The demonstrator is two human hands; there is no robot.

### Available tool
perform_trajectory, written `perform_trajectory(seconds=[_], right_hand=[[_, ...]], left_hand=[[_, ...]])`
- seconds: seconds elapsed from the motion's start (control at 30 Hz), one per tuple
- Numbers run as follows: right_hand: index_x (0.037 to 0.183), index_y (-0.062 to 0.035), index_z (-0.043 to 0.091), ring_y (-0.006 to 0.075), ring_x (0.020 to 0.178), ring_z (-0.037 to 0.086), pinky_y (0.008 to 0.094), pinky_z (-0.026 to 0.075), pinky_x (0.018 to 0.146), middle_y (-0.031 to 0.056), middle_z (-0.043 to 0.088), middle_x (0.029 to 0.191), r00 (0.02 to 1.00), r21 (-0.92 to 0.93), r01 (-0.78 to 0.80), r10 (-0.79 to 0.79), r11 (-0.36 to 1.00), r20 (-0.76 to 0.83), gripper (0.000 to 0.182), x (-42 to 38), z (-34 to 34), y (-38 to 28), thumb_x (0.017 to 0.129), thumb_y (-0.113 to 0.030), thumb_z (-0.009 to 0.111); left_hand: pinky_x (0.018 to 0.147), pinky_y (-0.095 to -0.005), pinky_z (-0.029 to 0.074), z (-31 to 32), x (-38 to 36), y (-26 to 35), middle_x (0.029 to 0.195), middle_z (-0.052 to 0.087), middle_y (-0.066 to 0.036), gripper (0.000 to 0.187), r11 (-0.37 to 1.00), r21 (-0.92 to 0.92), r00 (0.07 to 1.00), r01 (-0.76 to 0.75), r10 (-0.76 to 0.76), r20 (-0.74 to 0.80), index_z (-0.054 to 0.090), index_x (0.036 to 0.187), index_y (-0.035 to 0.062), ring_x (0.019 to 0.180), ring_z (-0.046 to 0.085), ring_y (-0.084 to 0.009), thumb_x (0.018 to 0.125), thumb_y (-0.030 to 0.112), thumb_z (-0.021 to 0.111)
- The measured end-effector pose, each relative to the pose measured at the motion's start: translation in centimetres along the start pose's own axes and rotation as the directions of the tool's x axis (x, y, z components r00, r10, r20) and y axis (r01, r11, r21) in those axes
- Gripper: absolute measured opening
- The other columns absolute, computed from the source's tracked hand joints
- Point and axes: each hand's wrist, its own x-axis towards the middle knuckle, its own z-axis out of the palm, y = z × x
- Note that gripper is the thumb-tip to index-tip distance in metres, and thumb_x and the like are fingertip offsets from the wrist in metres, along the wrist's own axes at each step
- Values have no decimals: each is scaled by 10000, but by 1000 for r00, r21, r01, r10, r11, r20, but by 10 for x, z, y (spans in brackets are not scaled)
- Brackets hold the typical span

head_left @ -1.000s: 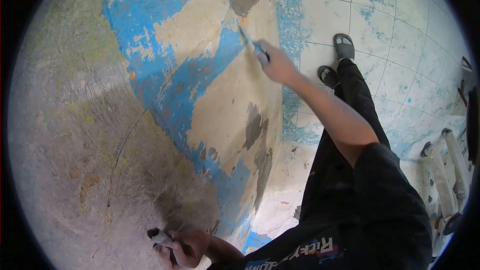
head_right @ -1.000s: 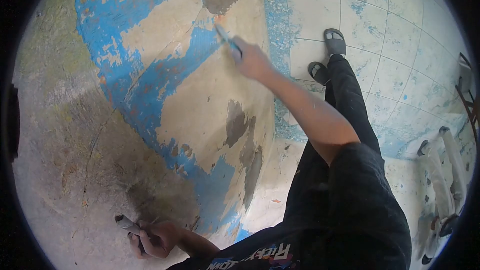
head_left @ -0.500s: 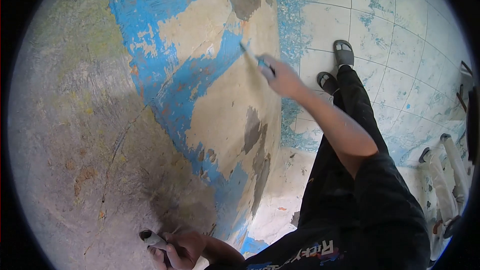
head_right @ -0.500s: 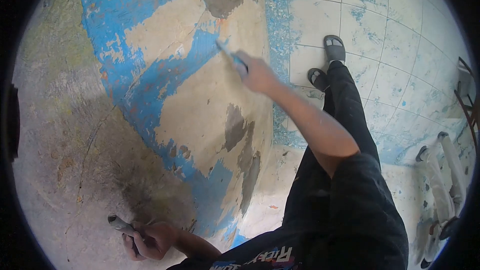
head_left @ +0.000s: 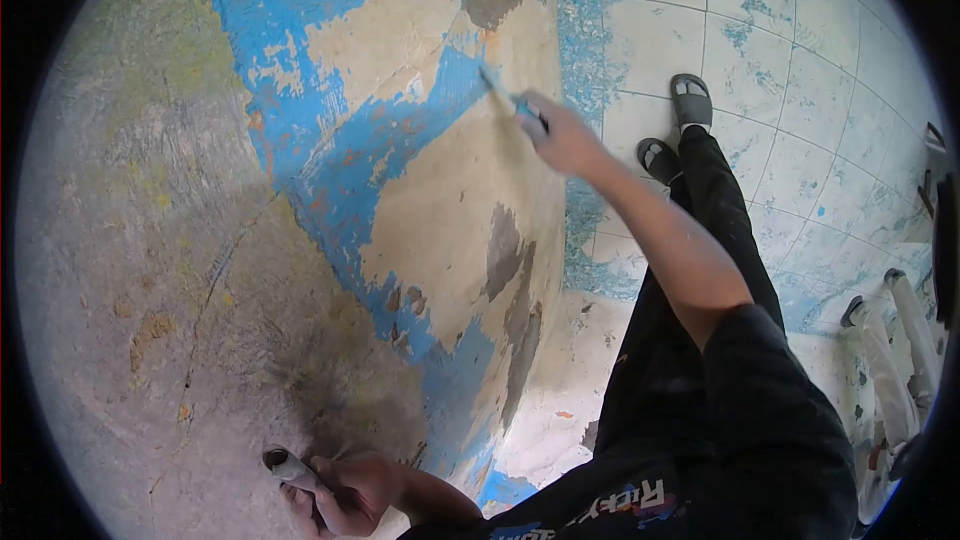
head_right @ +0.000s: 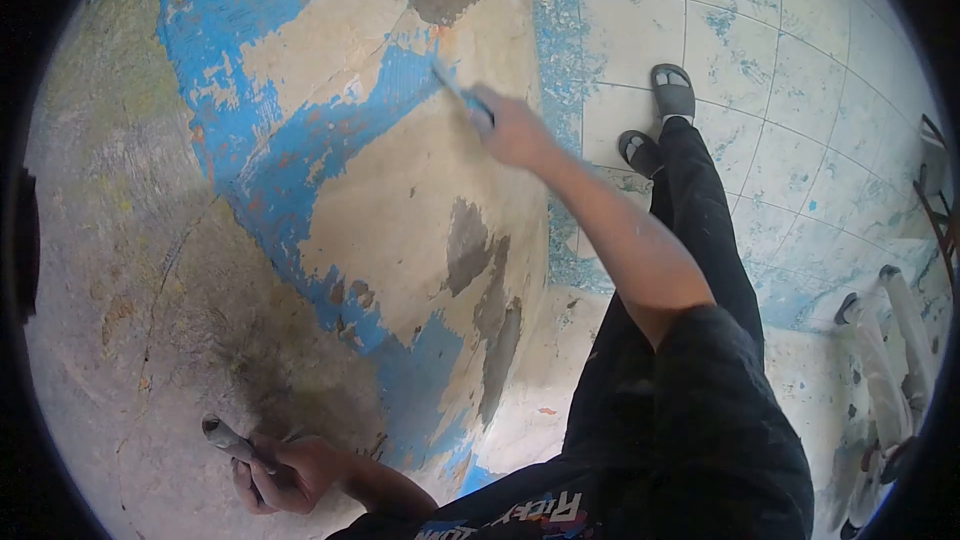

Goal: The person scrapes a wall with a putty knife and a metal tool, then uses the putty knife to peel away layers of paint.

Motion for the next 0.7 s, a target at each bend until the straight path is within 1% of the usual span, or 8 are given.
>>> perform_trajectory(seconds=[0.07, 0.17, 0.27, 0.37, 0.4, 0.5, 0.6, 0.7], right_hand=[[1230, -98, 568, 364, 789, 627, 429, 493, 769, 214, 626, 875, 999, -39, -35, 34, 999, -8, 285, 28, -17, -7, 1016, -283, 535], [1210, -107, 564, 463, 881, 650, 507, 505, 772, 261, 662, 936, 999, -46, 29, -30, 999, -16, 278, 7, -10, -1, 980, -262, 546], [1175, -92, 559, 462, 890, 648, 506, 502, 765, 264, 661, 938, 1000, -2, 12, -12, 1000, 3, 260, -21, 2, -5, 978, -260, 548], [1174, -93, 559, 460, 905, 650, 511, 500, 775, 258, 665, 952, 997, -9, 46, -46, 999, -67, 258, 18, -6, 4, 985, -266, 537], [1172, -95, 560, 460, 914, 651, 507, 501, 778, 251, 668, 947, 998, -35, -69, 70, 997, -1, 268, 28, -15, -6, 983, -283, 541], [1167, -89, 565, 452, 894, 654, 493, 499, 763, 252, 669, 932, 1000, -52, 4, -6, 999, -25, 281, 3, -5, 1, 983, -300, 550], [1163, -88, 564, 457, 886, 651, 490, 498, 757, 258, 669, 930, 1000, 23, -7, 7, 1000, 5, 282, -24, 7, -2, 978, -301, 551], [1228, -106, 559, 329, 742, 602, 428, 471, 713, 191, 621, 821, 985, -6, 81, -81, 997, -151, 319, 24, 6, 12, 1014, -343, 543]], left_hand=[[781, -380, 600, 0, 0, 0, 1083, 565, -163, 198, 1000, 5, 1000, 6, -6, -7, 640, 1013, -16, 981, 625, -267, 855, -49, 754], [772, -369, 602, 4, 0, 3, 1083, 565, -163, 199, 999, 22, 999, 30, -30, -33, 644, 1005, -16, 977, 624, -264, 847, -57, 758], [760, -355, 603, 5, 0, 3, 1079, 566, -162, 197, 999, 16, 999, 40, -39, -27, 648, 999, -18, 980, 621, -257, 843, -60, 761], [744, -342, 600, 5, 1, 2, 1076, 566, -161, 191, 999, 5, 999, 36, -36, -27, 654, 995, -21, 984, 618, -249, 842, -61, 761], [738, -337, 599, 6, 0, 3, 1075, 566, -161, 188, 999, -1, 998, 42, -42, -38, 657, 994, -23, 985, 617, -246, 842, -61, 761], [731, -338, 590, 6, 0, 3, 1071, 567, -161, 178, 996, 57, 996, 70, -67, -53, 672, 986, -28, 977, 614, -239, 839, -58, 768], [729, -337, 579, 11, 3, 2, 1070, 570, -162, 170, 1000, -2, 994, 19, -19, -110, 688, 972, -30, 964, 610, -229, 831, -50, 781], [735, -338, 571, 12, 2, 2, 1070, 573, -161, 174, 998, -57, 990, 23, -31, -136, 695, 966, -28, 965, 604, -218, 822, -45, 793]])
